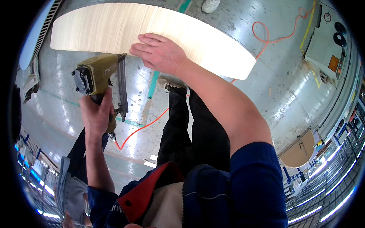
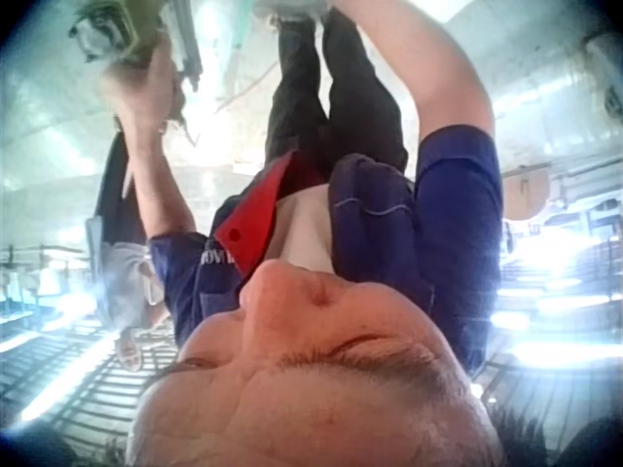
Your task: The person kneels on the floor and uses a pneumatic nail gun to fasten a curved wooden piece to a larger wooden structure. They repeatedly reposition the piece and drive nails along its edge to secure it.
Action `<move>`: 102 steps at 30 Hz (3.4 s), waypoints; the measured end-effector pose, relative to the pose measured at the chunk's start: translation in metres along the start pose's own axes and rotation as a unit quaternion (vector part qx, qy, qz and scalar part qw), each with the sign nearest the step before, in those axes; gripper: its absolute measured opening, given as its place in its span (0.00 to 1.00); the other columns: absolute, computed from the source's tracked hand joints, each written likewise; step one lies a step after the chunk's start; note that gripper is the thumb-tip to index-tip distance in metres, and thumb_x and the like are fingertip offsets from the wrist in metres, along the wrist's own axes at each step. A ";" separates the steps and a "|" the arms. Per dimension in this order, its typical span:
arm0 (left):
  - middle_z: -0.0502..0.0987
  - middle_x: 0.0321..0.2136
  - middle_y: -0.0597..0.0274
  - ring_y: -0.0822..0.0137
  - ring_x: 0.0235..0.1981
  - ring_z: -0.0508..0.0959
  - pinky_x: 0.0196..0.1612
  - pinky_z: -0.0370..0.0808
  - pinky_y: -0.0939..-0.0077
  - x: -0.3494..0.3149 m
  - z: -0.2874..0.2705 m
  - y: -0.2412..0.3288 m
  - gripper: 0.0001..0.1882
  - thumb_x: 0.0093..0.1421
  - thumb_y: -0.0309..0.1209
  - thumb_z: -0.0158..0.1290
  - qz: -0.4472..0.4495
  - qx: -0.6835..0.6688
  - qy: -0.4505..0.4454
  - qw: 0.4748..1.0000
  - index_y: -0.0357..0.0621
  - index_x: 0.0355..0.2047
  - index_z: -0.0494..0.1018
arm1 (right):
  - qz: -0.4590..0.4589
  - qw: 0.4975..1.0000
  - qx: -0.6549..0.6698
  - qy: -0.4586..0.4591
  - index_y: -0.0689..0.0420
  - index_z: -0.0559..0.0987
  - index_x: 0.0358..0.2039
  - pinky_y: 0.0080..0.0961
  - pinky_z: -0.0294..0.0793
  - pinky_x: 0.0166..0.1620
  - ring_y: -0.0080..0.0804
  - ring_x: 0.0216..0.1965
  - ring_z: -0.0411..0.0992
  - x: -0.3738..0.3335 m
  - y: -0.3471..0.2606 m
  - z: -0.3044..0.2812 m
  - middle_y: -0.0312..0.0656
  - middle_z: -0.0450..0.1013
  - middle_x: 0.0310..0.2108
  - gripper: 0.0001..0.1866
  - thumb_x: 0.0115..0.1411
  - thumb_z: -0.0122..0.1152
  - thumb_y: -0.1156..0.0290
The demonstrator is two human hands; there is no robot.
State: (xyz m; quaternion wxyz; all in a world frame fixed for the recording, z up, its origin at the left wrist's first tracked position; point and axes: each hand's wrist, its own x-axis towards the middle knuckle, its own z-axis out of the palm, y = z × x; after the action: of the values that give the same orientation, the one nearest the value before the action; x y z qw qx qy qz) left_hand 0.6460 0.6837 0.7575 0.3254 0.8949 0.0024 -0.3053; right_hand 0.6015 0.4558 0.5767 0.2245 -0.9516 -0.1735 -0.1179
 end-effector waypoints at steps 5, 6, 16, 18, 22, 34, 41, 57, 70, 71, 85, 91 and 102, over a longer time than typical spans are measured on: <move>0.72 0.15 0.65 0.77 0.18 0.70 0.23 0.69 0.71 -0.008 0.009 -0.001 0.12 0.66 0.28 0.59 0.028 0.003 0.011 1.000 0.33 0.28 0.75 | -0.014 1.000 0.014 0.013 0.47 0.80 0.60 0.36 0.65 0.72 0.37 0.65 0.70 0.000 0.003 -0.003 0.31 0.76 0.59 0.26 0.59 0.66 0.66; 0.72 0.15 0.65 0.76 0.18 0.71 0.23 0.69 0.73 -0.012 0.008 -0.002 0.11 0.67 0.28 0.59 0.011 -0.020 0.018 1.000 0.34 0.29 0.75 | -0.015 1.000 0.015 0.012 0.48 0.80 0.60 0.36 0.65 0.72 0.37 0.65 0.70 0.000 0.003 -0.004 0.32 0.76 0.58 0.27 0.58 0.66 0.67; 0.73 0.14 0.68 0.76 0.15 0.73 0.20 0.69 0.77 -0.053 0.047 0.004 0.12 0.67 0.28 0.58 -0.019 -0.121 0.047 0.991 0.36 0.26 0.76 | 0.012 0.988 0.124 0.087 0.52 0.81 0.59 0.38 0.68 0.72 0.41 0.64 0.73 -0.068 0.025 -0.014 0.36 0.80 0.57 0.27 0.58 0.69 0.68; 0.73 0.14 0.67 0.76 0.14 0.73 0.20 0.69 0.76 -0.051 0.065 0.009 0.13 0.67 0.29 0.59 -0.023 -0.113 0.032 0.993 0.36 0.26 0.76 | -0.008 0.988 0.111 0.110 0.52 0.83 0.54 0.38 0.71 0.69 0.41 0.60 0.75 -0.077 0.030 -0.011 0.34 0.80 0.53 0.24 0.54 0.68 0.72; 0.72 0.14 0.66 0.75 0.14 0.72 0.20 0.68 0.75 -0.049 0.087 0.020 0.14 0.67 0.29 0.58 -0.027 -0.027 0.017 0.999 0.35 0.25 0.74 | -0.019 0.991 0.080 0.102 0.51 0.84 0.53 0.36 0.72 0.68 0.39 0.58 0.75 -0.086 0.029 -0.008 0.31 0.80 0.52 0.25 0.52 0.68 0.73; 0.72 0.13 0.64 0.75 0.16 0.72 0.22 0.70 0.70 -0.048 0.104 0.026 0.13 0.65 0.30 0.60 0.015 0.018 0.065 0.998 0.31 0.29 0.75 | -0.029 0.994 0.089 0.057 0.52 0.78 0.62 0.40 0.67 0.71 0.42 0.63 0.71 -0.089 0.029 -0.010 0.33 0.75 0.60 0.32 0.54 0.69 0.69; 0.72 0.14 0.65 0.76 0.16 0.72 0.21 0.69 0.72 -0.059 0.107 0.025 0.10 0.66 0.27 0.59 -0.020 -0.023 0.056 0.998 0.33 0.30 0.76 | -0.033 0.993 0.096 0.068 0.54 0.79 0.61 0.40 0.67 0.71 0.41 0.63 0.71 -0.092 0.030 -0.010 0.35 0.77 0.58 0.32 0.53 0.70 0.70; 0.73 0.15 0.67 0.77 0.16 0.73 0.21 0.68 0.76 -0.074 0.155 0.015 0.12 0.68 0.29 0.58 0.058 0.041 0.029 0.997 0.36 0.27 0.76 | 0.056 0.990 0.097 0.084 0.55 0.82 0.53 0.35 0.67 0.70 0.38 0.62 0.69 -0.179 0.039 -0.003 0.34 0.76 0.53 0.21 0.58 0.57 0.75; 0.73 0.14 0.52 0.69 0.16 0.71 0.24 0.71 0.65 -0.077 0.166 0.048 0.14 0.64 0.30 0.61 0.070 0.115 0.043 0.990 0.28 0.27 0.75 | 0.058 0.993 0.088 0.061 0.53 0.81 0.58 0.36 0.65 0.73 0.36 0.63 0.72 -0.187 0.040 -0.008 0.34 0.77 0.58 0.24 0.60 0.60 0.75; 0.73 0.14 0.55 0.71 0.16 0.71 0.23 0.70 0.65 -0.077 0.167 0.049 0.15 0.65 0.30 0.61 0.080 0.126 0.041 0.988 0.29 0.26 0.75 | 0.055 0.993 0.085 0.061 0.53 0.81 0.58 0.36 0.65 0.73 0.37 0.63 0.72 -0.188 0.040 -0.007 0.35 0.78 0.58 0.24 0.60 0.59 0.75; 0.81 0.29 0.32 0.34 0.37 0.84 0.38 0.80 0.50 -0.194 0.224 -0.123 0.13 0.57 0.29 0.62 -0.142 0.040 0.035 0.988 0.29 0.35 0.77 | 0.049 0.991 0.127 0.011 0.57 0.78 0.60 0.46 0.64 0.71 0.49 0.64 0.70 -0.156 0.033 -0.041 0.44 0.75 0.60 0.26 0.59 0.64 0.74; 0.82 0.30 0.33 0.38 0.36 0.86 0.36 0.80 0.48 -0.282 0.312 -0.257 0.15 0.61 0.34 0.57 -0.337 -0.033 -0.026 0.941 0.30 0.36 0.79 | -0.018 0.991 0.059 -0.121 0.58 0.71 0.68 0.51 0.59 0.73 0.59 0.69 0.64 -0.142 0.050 -0.062 0.52 0.69 0.66 0.36 0.58 0.69 0.69; 0.74 0.13 0.59 0.63 0.11 0.77 0.17 0.73 0.62 -0.418 0.428 -0.326 0.15 0.63 0.35 0.59 -0.496 -0.244 0.009 0.833 0.35 0.26 0.73 | 0.063 0.960 -0.012 -0.271 0.64 0.59 0.74 0.48 0.61 0.73 0.69 0.74 0.54 -0.165 0.046 -0.072 0.62 0.57 0.73 0.48 0.57 0.73 0.70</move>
State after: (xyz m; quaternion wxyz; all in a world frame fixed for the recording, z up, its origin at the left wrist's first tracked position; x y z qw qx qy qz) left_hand 0.0068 0.7719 0.5395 0.3382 0.6675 0.5235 -0.4074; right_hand 0.4578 0.3371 0.5718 0.1646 -0.9595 -0.1666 0.1568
